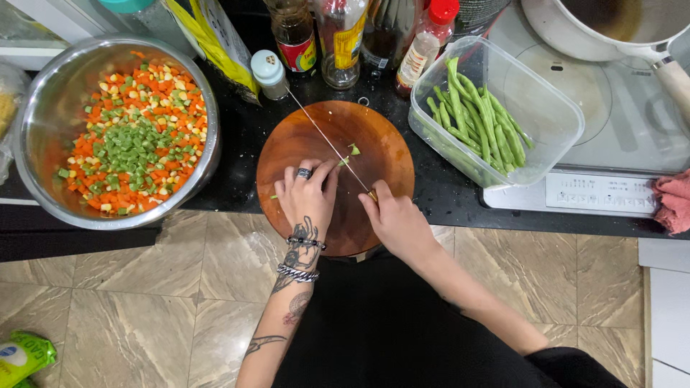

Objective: The person cuts green beans into small pieces with a knife on a round wooden cutting board and adds the cut pieces to a large metal bowl of diced carrots and corn. They take beans one at a time from a plastic container, slice them, and sweep the pieces into the bowl.

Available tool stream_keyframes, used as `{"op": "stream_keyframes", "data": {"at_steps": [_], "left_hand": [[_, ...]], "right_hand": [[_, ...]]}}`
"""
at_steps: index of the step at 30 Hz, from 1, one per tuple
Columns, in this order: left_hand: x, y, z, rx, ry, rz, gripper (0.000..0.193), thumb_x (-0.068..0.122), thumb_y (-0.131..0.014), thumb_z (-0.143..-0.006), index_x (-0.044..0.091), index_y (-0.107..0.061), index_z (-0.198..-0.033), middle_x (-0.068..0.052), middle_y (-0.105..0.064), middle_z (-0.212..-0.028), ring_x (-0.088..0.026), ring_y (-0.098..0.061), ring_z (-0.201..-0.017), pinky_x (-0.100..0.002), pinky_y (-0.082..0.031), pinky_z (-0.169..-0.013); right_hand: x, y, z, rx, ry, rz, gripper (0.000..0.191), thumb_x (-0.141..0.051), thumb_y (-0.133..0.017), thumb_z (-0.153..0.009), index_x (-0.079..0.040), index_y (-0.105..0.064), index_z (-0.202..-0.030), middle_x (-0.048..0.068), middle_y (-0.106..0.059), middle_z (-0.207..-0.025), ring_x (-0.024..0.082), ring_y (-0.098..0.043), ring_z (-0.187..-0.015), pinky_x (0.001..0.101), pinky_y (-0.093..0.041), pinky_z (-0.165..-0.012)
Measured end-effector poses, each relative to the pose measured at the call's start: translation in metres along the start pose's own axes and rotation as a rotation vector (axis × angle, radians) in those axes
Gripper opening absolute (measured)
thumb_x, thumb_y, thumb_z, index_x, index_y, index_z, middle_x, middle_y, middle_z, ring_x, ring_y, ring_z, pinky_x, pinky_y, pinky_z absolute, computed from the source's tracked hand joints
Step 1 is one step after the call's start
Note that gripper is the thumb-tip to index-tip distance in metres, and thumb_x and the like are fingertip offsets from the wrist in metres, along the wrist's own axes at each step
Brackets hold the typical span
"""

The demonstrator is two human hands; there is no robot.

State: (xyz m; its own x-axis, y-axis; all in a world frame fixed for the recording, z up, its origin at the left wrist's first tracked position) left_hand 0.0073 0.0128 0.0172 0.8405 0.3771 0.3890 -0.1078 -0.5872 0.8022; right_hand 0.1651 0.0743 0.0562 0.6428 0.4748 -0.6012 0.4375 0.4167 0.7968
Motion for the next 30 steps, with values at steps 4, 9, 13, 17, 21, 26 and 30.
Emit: {"op": "stream_keyframes", "data": {"at_steps": [4, 9, 13, 17, 21, 26, 30], "left_hand": [[-0.001, -0.002, 0.001, -0.018, -0.004, -0.018, 0.013, 0.027, -0.076, -0.09, 0.023, -0.078, -0.102, 0.008, -0.069, -0.105, -0.021, -0.059, -0.098, -0.039, -0.04, -0.081], [-0.002, -0.003, 0.001, -0.018, 0.009, -0.012, 0.014, 0.027, -0.075, -0.091, 0.024, -0.079, -0.104, 0.008, -0.069, -0.105, -0.021, -0.059, -0.097, -0.039, -0.04, -0.08], [-0.001, -0.003, 0.001, -0.003, 0.017, -0.007, 0.012, 0.028, -0.076, -0.092, 0.024, -0.079, -0.103, 0.008, -0.069, -0.103, -0.02, -0.06, -0.096, -0.039, -0.04, -0.078], [0.0, -0.001, 0.0, 0.019, 0.036, 0.04, 0.009, 0.028, -0.079, -0.09, 0.024, -0.078, -0.098, 0.009, -0.07, -0.101, -0.019, -0.061, -0.092, -0.037, -0.04, -0.078], [0.0, 0.002, 0.0, 0.049, 0.005, 0.053, 0.011, 0.028, -0.081, -0.089, 0.024, -0.078, -0.099, 0.008, -0.07, -0.101, -0.018, -0.062, -0.092, -0.036, -0.04, -0.078], [-0.001, 0.001, 0.0, 0.055, 0.007, 0.055, 0.012, 0.025, -0.081, -0.087, 0.023, -0.077, -0.098, 0.009, -0.071, -0.102, -0.018, -0.062, -0.093, -0.036, -0.04, -0.079], [-0.003, -0.001, 0.001, 0.023, 0.019, 0.036, 0.012, 0.026, -0.08, -0.086, 0.022, -0.077, -0.097, 0.008, -0.071, -0.102, -0.019, -0.061, -0.094, -0.037, -0.04, -0.08]], "right_hand": [[-0.005, 0.001, 0.004, -0.042, -0.035, 0.147, 0.034, -0.04, -0.054, -0.103, -0.006, -0.054, -0.105, 0.024, -0.068, -0.065, 0.048, -0.069, -0.062, 0.0565, -0.055, -0.053], [-0.001, 0.009, 0.016, -0.09, -0.068, 0.187, 0.034, -0.04, -0.054, -0.103, -0.006, -0.053, -0.108, 0.024, -0.068, -0.065, 0.048, -0.068, -0.062, 0.0572, -0.055, -0.054], [0.006, 0.021, 0.027, -0.085, -0.078, 0.18, 0.033, -0.04, -0.054, -0.102, -0.007, -0.055, -0.106, 0.024, -0.069, -0.066, 0.048, -0.069, -0.064, 0.0579, -0.055, -0.054], [0.008, 0.024, 0.027, -0.065, -0.14, 0.153, 0.034, -0.039, -0.053, -0.104, -0.005, -0.054, -0.106, 0.024, -0.069, -0.068, 0.049, -0.068, -0.066, 0.0588, -0.055, -0.056], [0.008, 0.019, 0.012, -0.004, -0.078, 0.0, 0.033, -0.036, -0.055, -0.104, -0.003, -0.055, -0.106, 0.025, -0.068, -0.069, 0.049, -0.068, -0.069, 0.0581, -0.053, -0.057], [-0.002, 0.004, 0.001, -0.005, -0.003, -0.1, 0.033, -0.034, -0.056, -0.103, -0.002, -0.059, -0.111, 0.026, -0.069, -0.072, 0.05, -0.068, -0.07, 0.0571, -0.054, -0.059], [-0.003, -0.001, -0.002, -0.036, -0.017, -0.081, 0.034, -0.035, -0.055, -0.103, -0.002, -0.059, -0.111, 0.026, -0.069, -0.072, 0.049, -0.068, -0.07, 0.0573, -0.055, -0.06]]}}
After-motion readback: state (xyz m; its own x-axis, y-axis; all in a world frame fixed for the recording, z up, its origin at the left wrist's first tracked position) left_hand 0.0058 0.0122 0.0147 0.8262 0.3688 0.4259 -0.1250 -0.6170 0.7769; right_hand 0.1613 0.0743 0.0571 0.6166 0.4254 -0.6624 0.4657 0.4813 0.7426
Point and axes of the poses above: each hand's wrist, its own z-axis away from the middle knuckle, its own y-axis out of the back of the hand, x = y × z, the point moved 1 cm from there along -z, towards the middle knuckle
